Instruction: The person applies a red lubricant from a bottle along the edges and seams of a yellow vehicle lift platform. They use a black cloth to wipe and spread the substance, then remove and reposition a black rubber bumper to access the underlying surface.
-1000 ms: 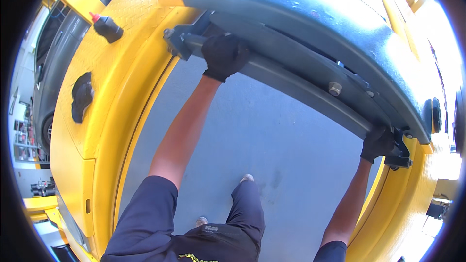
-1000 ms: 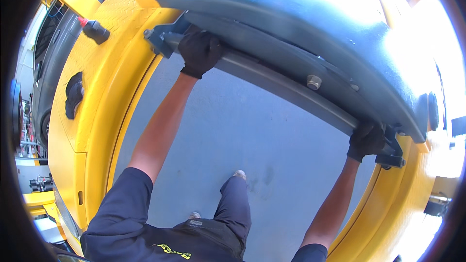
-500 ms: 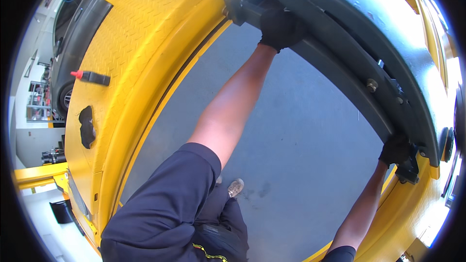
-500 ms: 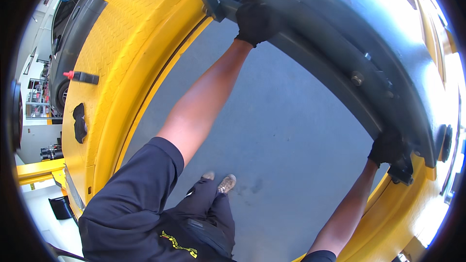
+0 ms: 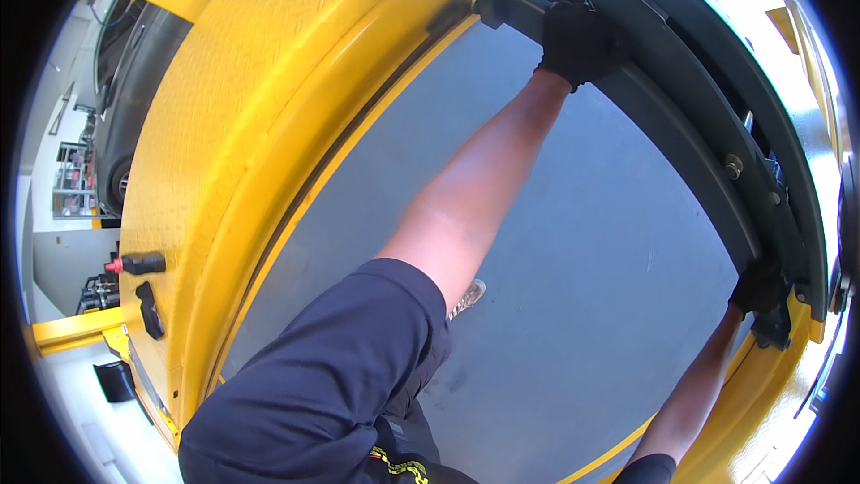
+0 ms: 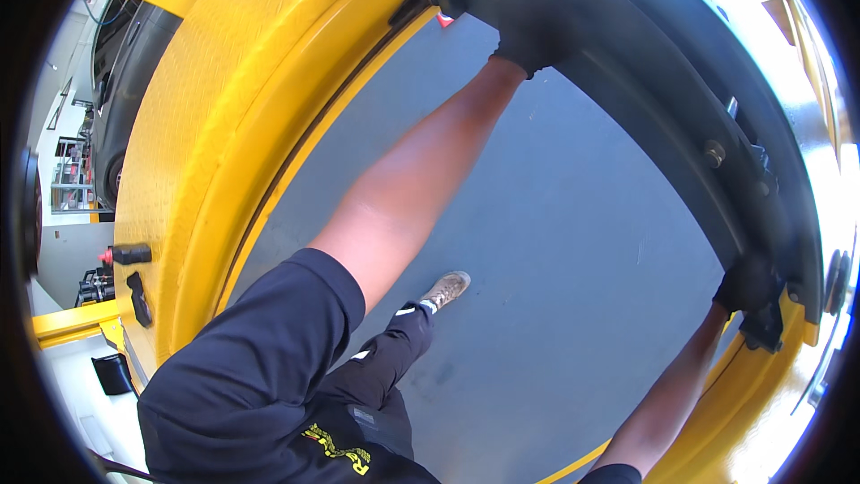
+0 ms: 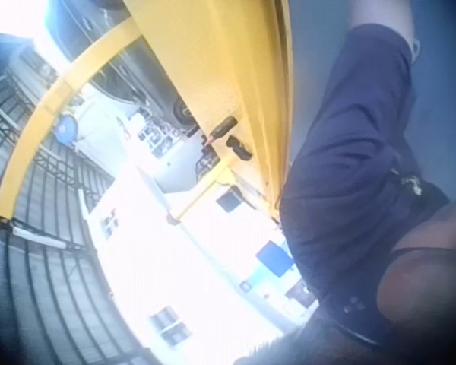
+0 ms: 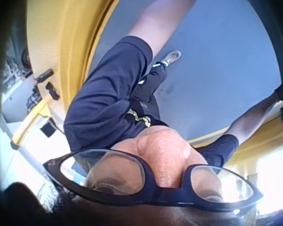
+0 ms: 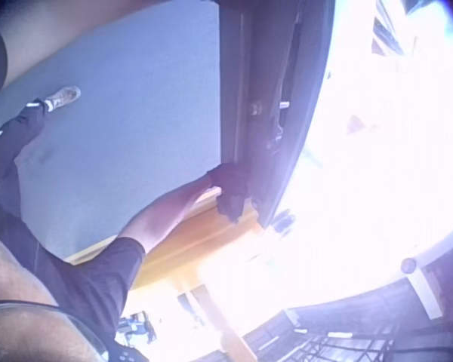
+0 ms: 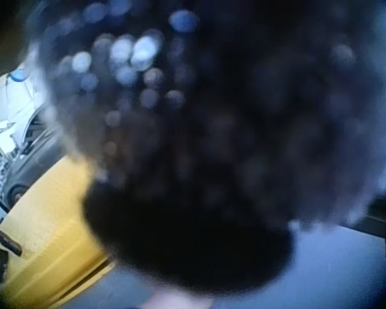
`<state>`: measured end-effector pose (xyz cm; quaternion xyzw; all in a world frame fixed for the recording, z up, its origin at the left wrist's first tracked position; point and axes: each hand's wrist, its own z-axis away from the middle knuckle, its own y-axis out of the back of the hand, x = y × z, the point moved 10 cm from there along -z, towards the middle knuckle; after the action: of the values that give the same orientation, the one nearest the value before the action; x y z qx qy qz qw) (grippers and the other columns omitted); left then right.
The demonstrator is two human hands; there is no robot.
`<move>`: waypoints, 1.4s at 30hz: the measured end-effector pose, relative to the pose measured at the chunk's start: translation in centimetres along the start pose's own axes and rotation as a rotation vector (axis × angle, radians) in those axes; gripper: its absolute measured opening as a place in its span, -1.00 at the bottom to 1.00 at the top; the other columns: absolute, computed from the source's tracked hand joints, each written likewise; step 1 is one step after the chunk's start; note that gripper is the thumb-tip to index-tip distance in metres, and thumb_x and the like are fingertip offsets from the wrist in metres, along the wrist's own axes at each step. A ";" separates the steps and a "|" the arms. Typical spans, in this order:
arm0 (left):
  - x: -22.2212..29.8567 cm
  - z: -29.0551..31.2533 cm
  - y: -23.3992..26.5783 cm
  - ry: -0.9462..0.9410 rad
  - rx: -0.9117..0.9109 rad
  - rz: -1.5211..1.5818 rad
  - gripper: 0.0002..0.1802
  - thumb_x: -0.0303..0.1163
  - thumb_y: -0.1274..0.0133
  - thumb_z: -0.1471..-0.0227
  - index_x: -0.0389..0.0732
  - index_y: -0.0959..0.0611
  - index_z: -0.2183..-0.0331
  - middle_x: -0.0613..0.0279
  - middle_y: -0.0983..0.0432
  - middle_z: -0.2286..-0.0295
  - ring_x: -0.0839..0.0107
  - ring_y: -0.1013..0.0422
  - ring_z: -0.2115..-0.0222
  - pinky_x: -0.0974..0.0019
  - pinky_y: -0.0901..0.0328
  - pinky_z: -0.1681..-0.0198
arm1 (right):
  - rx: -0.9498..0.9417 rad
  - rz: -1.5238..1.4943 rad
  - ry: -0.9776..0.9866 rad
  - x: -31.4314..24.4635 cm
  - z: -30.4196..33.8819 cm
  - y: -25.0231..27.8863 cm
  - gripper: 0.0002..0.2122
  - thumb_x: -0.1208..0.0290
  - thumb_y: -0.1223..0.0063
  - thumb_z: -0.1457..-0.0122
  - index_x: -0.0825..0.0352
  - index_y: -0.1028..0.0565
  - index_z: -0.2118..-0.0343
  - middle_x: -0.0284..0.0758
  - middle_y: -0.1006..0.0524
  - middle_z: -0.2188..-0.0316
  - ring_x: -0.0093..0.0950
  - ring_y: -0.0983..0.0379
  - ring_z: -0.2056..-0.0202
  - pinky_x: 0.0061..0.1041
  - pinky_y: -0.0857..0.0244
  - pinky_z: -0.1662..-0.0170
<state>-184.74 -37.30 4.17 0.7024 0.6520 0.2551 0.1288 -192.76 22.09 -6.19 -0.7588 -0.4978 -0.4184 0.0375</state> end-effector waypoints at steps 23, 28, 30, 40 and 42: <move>5.1 33.5 22.3 0.237 -1.035 0.512 -0.70 -0.22 0.06 -0.31 -0.10 -0.64 0.04 0.02 -0.58 0.15 0.00 -0.51 0.11 -0.02 -0.41 0.02 | -1.794 -0.675 0.199 -1.3 52.0 43.3 -0.57 0.06 0.25 -0.38 0.24 -0.61 0.07 -0.08 -0.60 0.00 -0.01 -0.53 -0.01 -0.01 -0.44 -0.04; -0.4 50.6 55.2 0.950 -1.058 0.182 -0.69 -0.18 -0.03 -0.25 -0.09 -0.72 0.09 0.11 -0.66 0.15 0.06 -0.56 0.11 0.04 -0.42 0.01 | -2.107 -0.516 0.405 8.0 61.1 57.6 -0.64 0.17 0.14 -0.34 0.24 -0.58 -0.01 -0.09 -0.53 -0.10 -0.08 -0.48 -0.11 -0.05 -0.39 -0.12; 0.9 51.6 66.1 0.984 -1.067 0.074 -0.69 -0.19 -0.03 -0.25 -0.10 -0.71 0.09 0.10 -0.66 0.15 0.05 -0.56 0.12 0.03 -0.43 0.02 | -2.038 -0.590 0.582 7.0 63.6 59.3 -0.67 0.19 0.14 -0.34 0.24 -0.59 0.05 -0.10 -0.55 -0.05 -0.08 -0.50 -0.06 -0.04 -0.40 -0.08; 1.4 43.1 85.4 0.817 -0.519 -0.023 -0.76 -0.40 -0.10 -0.16 -0.12 -0.70 0.11 0.11 -0.67 0.22 0.10 -0.59 0.18 0.08 -0.47 0.11 | -0.777 -1.061 0.570 -14.5 45.6 50.7 -0.69 0.26 0.20 -0.40 0.33 -0.58 0.28 -0.13 -0.62 0.21 -0.10 -0.53 0.11 -0.06 -0.40 0.04; 1.0 41.2 87.3 0.733 -0.414 -0.040 -0.75 -0.49 -0.09 -0.16 -0.14 -0.69 0.11 0.12 -0.67 0.23 0.10 -0.59 0.19 0.12 -0.48 0.13 | -0.681 -1.229 0.449 -18.0 31.2 53.7 -0.85 0.38 0.05 -0.33 0.29 -0.55 0.21 -0.13 -0.60 0.25 -0.12 -0.57 0.19 -0.05 -0.44 0.13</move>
<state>-88.82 -40.26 14.78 0.5114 0.6031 0.6113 0.0316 -134.63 -3.06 -19.16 -0.2085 -0.6560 -0.6405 -0.3405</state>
